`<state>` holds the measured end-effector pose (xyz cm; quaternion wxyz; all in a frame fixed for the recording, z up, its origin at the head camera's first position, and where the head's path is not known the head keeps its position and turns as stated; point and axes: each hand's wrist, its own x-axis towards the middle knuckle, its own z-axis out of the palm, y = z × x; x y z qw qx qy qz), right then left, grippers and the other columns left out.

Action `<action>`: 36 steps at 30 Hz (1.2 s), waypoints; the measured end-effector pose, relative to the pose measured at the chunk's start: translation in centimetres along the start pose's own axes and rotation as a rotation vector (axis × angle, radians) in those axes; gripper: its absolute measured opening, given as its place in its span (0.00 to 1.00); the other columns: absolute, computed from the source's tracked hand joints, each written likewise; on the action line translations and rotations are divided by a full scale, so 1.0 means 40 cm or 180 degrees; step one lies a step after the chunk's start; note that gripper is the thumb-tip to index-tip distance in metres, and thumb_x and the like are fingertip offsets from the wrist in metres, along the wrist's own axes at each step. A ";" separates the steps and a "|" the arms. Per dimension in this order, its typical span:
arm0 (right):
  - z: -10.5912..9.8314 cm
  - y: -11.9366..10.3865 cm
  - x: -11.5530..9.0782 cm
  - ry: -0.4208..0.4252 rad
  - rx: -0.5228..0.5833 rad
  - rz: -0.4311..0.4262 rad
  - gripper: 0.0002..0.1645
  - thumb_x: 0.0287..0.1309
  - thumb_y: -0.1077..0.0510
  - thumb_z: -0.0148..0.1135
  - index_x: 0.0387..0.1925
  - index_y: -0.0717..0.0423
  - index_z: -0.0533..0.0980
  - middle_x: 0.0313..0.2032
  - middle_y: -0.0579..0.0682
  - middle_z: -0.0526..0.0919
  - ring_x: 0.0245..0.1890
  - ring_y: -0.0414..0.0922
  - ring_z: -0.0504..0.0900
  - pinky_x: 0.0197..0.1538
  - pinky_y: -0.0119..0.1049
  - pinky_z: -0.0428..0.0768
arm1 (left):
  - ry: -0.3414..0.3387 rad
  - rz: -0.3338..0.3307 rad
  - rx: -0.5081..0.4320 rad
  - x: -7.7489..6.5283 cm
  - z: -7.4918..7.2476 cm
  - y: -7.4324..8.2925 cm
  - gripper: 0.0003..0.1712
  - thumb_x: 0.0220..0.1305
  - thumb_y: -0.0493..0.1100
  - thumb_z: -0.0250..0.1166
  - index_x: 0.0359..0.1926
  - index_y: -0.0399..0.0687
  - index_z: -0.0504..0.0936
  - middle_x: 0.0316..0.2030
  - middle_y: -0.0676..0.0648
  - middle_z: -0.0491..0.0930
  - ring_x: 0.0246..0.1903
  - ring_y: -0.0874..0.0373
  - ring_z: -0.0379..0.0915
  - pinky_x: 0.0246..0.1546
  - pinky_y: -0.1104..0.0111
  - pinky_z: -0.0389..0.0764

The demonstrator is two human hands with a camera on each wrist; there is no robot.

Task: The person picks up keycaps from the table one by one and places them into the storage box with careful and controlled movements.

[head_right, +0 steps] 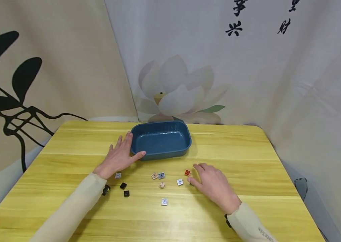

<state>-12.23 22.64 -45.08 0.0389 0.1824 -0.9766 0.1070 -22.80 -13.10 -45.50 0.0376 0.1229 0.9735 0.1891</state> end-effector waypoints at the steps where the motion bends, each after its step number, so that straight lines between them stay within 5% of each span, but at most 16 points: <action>1: 0.001 -0.003 -0.004 -0.0002 -0.0038 -0.0023 0.36 0.68 0.37 0.65 0.62 0.63 0.79 0.56 0.59 0.84 0.54 0.57 0.84 0.56 0.54 0.82 | 0.0004 0.0000 0.0011 0.001 -0.001 -0.001 0.69 0.63 0.85 0.47 0.83 0.40 0.39 0.83 0.39 0.37 0.79 0.32 0.32 0.68 0.25 0.41; 10: 0.006 -0.023 -0.022 0.0065 -0.0211 -0.0143 0.20 0.59 0.45 0.76 0.42 0.57 0.86 0.33 0.45 0.82 0.28 0.42 0.80 0.32 0.42 0.82 | -0.0007 0.0015 -0.0006 -0.002 -0.001 0.000 0.70 0.61 0.85 0.49 0.83 0.40 0.40 0.82 0.39 0.39 0.80 0.33 0.32 0.68 0.25 0.40; 25: 0.014 -0.026 -0.006 -0.0079 -0.0130 -0.0452 0.08 0.57 0.55 0.77 0.36 0.52 0.85 0.31 0.42 0.80 0.30 0.40 0.80 0.33 0.38 0.81 | -0.0055 0.0046 0.0027 0.002 -0.004 -0.006 0.69 0.62 0.85 0.48 0.83 0.42 0.38 0.83 0.41 0.37 0.80 0.34 0.33 0.69 0.26 0.40; 36: -0.027 -0.018 0.009 0.0479 -0.0062 -0.0650 0.10 0.57 0.61 0.77 0.41 0.57 0.86 0.37 0.47 0.85 0.34 0.42 0.84 0.37 0.39 0.84 | -0.0027 0.0093 0.0046 0.002 -0.001 -0.008 0.69 0.63 0.85 0.47 0.83 0.40 0.39 0.83 0.39 0.36 0.80 0.33 0.32 0.68 0.26 0.41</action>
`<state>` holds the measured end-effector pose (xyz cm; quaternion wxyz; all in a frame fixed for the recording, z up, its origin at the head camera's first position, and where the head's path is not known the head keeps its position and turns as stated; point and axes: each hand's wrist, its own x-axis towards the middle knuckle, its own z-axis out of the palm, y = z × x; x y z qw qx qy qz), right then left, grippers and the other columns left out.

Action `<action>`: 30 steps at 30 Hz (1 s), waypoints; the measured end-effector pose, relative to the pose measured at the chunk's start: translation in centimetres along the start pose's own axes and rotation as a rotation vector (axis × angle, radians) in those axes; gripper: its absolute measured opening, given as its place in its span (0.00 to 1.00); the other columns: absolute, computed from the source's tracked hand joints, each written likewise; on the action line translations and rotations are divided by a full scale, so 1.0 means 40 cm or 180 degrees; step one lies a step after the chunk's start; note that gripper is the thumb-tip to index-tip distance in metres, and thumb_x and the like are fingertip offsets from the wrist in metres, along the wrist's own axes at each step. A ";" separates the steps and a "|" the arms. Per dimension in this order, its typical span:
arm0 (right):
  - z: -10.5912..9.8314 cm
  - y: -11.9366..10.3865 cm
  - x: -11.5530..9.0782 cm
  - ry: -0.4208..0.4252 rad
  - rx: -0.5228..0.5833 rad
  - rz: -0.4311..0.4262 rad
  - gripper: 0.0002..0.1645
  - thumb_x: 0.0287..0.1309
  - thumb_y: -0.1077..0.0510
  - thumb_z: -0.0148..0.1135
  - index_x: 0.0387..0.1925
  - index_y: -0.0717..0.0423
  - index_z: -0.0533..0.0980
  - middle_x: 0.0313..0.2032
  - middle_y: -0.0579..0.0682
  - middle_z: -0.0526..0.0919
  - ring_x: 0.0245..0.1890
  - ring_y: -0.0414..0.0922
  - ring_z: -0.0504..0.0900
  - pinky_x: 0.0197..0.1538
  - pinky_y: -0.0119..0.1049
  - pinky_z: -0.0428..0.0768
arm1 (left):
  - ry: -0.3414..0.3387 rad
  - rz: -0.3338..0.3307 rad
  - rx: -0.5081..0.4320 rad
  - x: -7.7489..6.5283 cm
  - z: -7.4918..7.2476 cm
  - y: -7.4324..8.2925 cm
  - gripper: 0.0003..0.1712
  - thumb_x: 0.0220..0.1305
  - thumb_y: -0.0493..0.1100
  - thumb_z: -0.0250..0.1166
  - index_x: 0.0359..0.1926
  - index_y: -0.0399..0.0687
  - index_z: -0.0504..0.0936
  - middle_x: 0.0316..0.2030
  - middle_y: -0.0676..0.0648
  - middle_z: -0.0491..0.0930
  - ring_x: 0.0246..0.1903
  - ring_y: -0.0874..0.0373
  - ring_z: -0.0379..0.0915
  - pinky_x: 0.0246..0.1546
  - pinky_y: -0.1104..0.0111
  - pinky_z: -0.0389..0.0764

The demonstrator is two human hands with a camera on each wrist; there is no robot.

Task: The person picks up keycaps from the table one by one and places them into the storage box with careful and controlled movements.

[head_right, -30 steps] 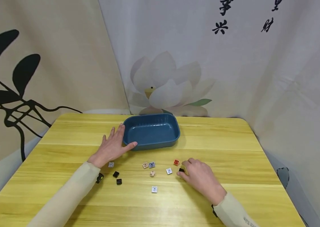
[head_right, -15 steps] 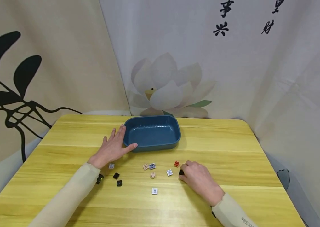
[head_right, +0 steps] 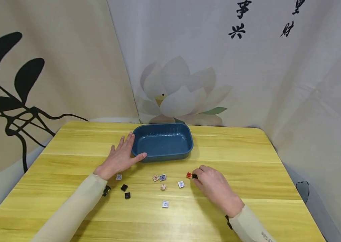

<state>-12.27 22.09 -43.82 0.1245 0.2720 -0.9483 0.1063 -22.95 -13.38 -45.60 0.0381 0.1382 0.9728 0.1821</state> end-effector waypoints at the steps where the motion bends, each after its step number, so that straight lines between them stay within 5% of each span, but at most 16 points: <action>1: -0.006 0.003 0.006 0.0080 0.0008 0.0001 0.11 0.57 0.61 0.77 0.41 0.58 0.86 0.37 0.47 0.86 0.35 0.42 0.84 0.37 0.39 0.84 | -0.0004 -0.0002 -0.0009 -0.001 0.000 0.000 0.69 0.63 0.85 0.47 0.83 0.40 0.38 0.83 0.39 0.36 0.80 0.33 0.32 0.69 0.26 0.41; 12: -0.044 0.034 0.084 0.0668 0.0267 0.0159 0.13 0.60 0.61 0.75 0.46 0.61 0.86 0.38 0.52 0.87 0.35 0.49 0.87 0.36 0.44 0.85 | -0.0033 0.0024 -0.0035 0.000 0.000 0.000 0.68 0.63 0.85 0.46 0.83 0.42 0.37 0.83 0.41 0.36 0.80 0.35 0.32 0.69 0.27 0.42; 23: -0.022 0.033 0.193 0.0692 0.0258 0.0195 0.16 0.63 0.59 0.73 0.50 0.63 0.86 0.42 0.55 0.86 0.39 0.51 0.85 0.39 0.45 0.84 | -0.0028 0.0029 -0.0055 0.007 0.003 -0.009 0.68 0.63 0.85 0.46 0.83 0.42 0.37 0.83 0.43 0.35 0.80 0.37 0.31 0.70 0.29 0.44; 30: 0.006 0.036 0.250 0.0436 0.0139 0.0246 0.15 0.64 0.59 0.72 0.50 0.62 0.85 0.39 0.53 0.85 0.33 0.47 0.81 0.37 0.41 0.82 | -0.0043 0.0008 -0.0062 0.005 0.002 -0.009 0.68 0.64 0.84 0.47 0.83 0.42 0.37 0.83 0.43 0.35 0.80 0.37 0.29 0.71 0.29 0.43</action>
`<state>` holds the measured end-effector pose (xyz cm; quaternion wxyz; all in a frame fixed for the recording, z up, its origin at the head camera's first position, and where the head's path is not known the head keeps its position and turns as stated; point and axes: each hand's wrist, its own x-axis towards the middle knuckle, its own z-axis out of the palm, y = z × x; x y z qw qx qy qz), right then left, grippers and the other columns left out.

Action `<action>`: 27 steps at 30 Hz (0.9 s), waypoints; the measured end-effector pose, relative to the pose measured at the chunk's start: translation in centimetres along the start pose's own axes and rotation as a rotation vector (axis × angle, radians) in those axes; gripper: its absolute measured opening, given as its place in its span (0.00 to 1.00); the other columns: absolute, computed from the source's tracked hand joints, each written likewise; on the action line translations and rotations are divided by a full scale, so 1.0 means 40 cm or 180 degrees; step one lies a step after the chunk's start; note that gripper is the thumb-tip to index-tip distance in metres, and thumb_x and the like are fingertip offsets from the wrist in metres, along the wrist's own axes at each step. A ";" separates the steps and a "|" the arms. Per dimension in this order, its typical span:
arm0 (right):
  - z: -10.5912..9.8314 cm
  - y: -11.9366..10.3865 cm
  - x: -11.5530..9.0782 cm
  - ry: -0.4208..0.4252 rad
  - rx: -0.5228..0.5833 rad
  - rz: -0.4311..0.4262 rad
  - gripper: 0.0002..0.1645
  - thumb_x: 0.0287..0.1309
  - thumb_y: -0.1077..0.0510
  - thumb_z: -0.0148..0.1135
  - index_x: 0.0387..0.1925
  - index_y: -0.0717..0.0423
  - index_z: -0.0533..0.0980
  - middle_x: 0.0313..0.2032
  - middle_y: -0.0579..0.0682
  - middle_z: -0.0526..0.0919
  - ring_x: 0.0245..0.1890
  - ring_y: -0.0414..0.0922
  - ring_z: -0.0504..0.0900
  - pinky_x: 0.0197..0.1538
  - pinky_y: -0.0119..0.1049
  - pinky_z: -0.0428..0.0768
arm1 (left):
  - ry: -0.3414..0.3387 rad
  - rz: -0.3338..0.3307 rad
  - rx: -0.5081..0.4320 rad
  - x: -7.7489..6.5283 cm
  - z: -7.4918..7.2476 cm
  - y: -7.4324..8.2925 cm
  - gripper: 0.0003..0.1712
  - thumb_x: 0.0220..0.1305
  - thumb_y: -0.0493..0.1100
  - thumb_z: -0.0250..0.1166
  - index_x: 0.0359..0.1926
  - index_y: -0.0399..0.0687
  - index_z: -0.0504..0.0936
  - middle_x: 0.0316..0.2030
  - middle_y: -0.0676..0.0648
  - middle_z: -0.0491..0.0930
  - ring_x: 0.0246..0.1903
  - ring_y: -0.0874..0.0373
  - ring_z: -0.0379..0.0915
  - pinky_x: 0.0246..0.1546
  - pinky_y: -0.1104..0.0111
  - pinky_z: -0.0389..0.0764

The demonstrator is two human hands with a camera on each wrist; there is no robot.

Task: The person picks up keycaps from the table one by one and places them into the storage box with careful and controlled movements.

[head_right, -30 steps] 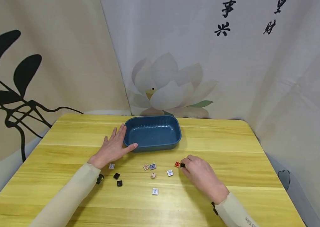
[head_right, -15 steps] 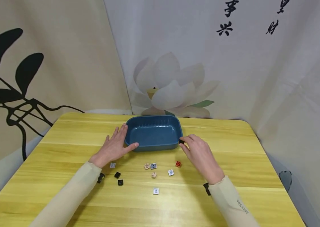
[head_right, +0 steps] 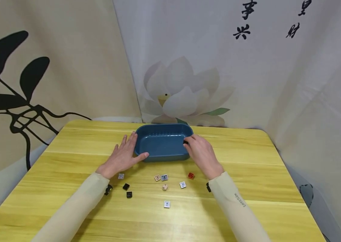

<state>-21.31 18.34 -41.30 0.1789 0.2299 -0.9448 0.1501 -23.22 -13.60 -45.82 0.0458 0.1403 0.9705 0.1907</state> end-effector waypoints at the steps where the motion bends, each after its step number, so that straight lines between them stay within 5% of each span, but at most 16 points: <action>1: 0.003 0.000 0.007 -0.0043 -0.0007 0.0008 0.15 0.65 0.58 0.72 0.51 0.62 0.85 0.39 0.53 0.85 0.34 0.47 0.81 0.37 0.41 0.82 | -0.0005 -0.0001 -0.0009 0.000 -0.001 0.001 0.68 0.64 0.84 0.48 0.83 0.42 0.37 0.83 0.43 0.34 0.80 0.37 0.28 0.71 0.29 0.43; 14: 0.066 0.000 0.072 -0.0600 -0.0180 0.0063 0.15 0.70 0.55 0.67 0.51 0.61 0.86 0.39 0.54 0.85 0.35 0.48 0.82 0.42 0.43 0.84 | -0.0031 0.0031 0.0009 -0.003 -0.005 0.000 0.67 0.65 0.83 0.48 0.83 0.42 0.37 0.83 0.43 0.34 0.80 0.35 0.30 0.70 0.29 0.44; 22: 0.087 0.005 0.089 -0.0740 -0.0207 0.0138 0.11 0.69 0.55 0.68 0.46 0.57 0.88 0.34 0.52 0.84 0.32 0.47 0.81 0.41 0.43 0.83 | -0.0065 0.0003 -0.0025 -0.004 -0.009 0.005 0.67 0.65 0.83 0.47 0.83 0.43 0.35 0.83 0.43 0.31 0.80 0.35 0.29 0.71 0.29 0.42; 27: 0.093 0.004 0.087 -0.0815 -0.0278 0.0125 0.18 0.68 0.52 0.69 0.51 0.60 0.87 0.39 0.54 0.86 0.37 0.49 0.83 0.45 0.44 0.84 | -0.0119 -0.0013 0.0009 -0.004 -0.011 0.008 0.67 0.65 0.83 0.46 0.83 0.42 0.33 0.83 0.43 0.30 0.80 0.35 0.28 0.71 0.29 0.41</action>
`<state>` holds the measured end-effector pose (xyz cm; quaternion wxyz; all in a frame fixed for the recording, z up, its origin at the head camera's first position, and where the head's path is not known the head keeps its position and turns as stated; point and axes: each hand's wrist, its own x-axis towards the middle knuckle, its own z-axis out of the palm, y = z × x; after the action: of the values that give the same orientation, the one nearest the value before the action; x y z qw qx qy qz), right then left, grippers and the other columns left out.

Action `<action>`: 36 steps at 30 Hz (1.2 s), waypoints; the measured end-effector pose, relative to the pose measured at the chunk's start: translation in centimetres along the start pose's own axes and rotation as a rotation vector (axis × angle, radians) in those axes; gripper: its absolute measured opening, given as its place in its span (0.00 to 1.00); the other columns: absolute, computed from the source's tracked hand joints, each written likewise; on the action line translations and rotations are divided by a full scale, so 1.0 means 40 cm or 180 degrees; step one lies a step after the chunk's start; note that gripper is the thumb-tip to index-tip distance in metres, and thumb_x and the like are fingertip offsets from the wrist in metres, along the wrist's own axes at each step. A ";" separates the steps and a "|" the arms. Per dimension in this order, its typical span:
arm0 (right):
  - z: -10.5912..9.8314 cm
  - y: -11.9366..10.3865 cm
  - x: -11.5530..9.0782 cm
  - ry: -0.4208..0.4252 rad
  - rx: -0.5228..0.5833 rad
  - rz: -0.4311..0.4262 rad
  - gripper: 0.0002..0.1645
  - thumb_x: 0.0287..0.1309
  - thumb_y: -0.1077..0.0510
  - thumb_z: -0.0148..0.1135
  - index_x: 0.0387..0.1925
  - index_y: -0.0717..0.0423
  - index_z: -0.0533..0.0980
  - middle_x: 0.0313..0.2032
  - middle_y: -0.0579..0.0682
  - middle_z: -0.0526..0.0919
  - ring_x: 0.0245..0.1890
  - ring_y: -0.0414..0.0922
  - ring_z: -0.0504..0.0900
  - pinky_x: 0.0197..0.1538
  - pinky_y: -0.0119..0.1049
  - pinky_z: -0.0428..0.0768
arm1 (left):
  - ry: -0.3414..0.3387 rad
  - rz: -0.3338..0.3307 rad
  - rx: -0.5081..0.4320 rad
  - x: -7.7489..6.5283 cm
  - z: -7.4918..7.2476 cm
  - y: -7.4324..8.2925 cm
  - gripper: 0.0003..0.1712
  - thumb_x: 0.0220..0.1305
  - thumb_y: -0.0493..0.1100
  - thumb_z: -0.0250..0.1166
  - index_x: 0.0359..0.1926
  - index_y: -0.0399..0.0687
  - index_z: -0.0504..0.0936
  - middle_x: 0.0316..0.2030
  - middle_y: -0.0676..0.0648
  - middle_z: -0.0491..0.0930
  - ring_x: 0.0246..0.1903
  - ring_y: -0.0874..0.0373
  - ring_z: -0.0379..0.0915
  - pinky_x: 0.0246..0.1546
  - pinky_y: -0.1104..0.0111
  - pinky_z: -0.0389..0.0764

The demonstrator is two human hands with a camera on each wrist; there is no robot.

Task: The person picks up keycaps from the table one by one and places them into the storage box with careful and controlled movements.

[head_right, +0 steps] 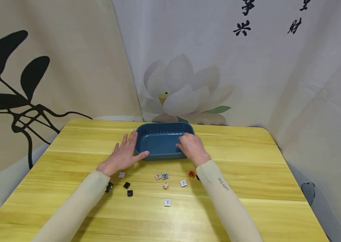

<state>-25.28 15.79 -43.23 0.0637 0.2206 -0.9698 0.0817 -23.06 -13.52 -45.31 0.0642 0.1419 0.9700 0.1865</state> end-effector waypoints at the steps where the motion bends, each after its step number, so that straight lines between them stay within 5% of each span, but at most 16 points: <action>1: 0.000 0.001 -0.001 0.0009 -0.0005 0.0015 0.19 0.68 0.51 0.69 0.52 0.61 0.86 0.41 0.55 0.86 0.38 0.50 0.84 0.47 0.45 0.84 | -0.0007 -0.0002 -0.0003 0.000 0.000 0.000 0.67 0.65 0.83 0.46 0.83 0.43 0.32 0.83 0.43 0.29 0.80 0.36 0.28 0.71 0.30 0.40; 10: -0.017 0.012 -0.055 0.0481 0.0420 0.0124 0.21 0.71 0.52 0.66 0.56 0.62 0.84 0.52 0.60 0.84 0.53 0.57 0.83 0.59 0.52 0.80 | 0.0038 0.0023 -0.0070 -0.001 0.007 -0.008 0.67 0.66 0.83 0.45 0.83 0.43 0.31 0.82 0.43 0.29 0.80 0.37 0.29 0.70 0.29 0.40; 20: -0.033 0.037 -0.158 0.0806 0.0533 0.0140 0.23 0.72 0.49 0.64 0.57 0.63 0.83 0.56 0.61 0.84 0.59 0.60 0.79 0.64 0.56 0.76 | 0.0150 0.0082 -0.0090 0.000 0.013 -0.008 0.60 0.72 0.79 0.38 0.83 0.40 0.37 0.83 0.41 0.32 0.80 0.35 0.33 0.69 0.27 0.42; 36: -0.011 0.051 -0.300 0.0431 0.0114 -0.0522 0.27 0.68 0.48 0.68 0.61 0.59 0.81 0.60 0.58 0.82 0.58 0.57 0.82 0.59 0.56 0.80 | 0.0165 0.0056 0.0029 0.006 0.016 0.000 0.56 0.76 0.74 0.43 0.83 0.39 0.36 0.83 0.41 0.32 0.79 0.33 0.36 0.69 0.27 0.45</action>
<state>-15.39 22.72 -44.97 0.1316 0.2943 -0.9404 0.1082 -23.17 -13.24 -45.93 0.0367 0.1458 0.9709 0.1863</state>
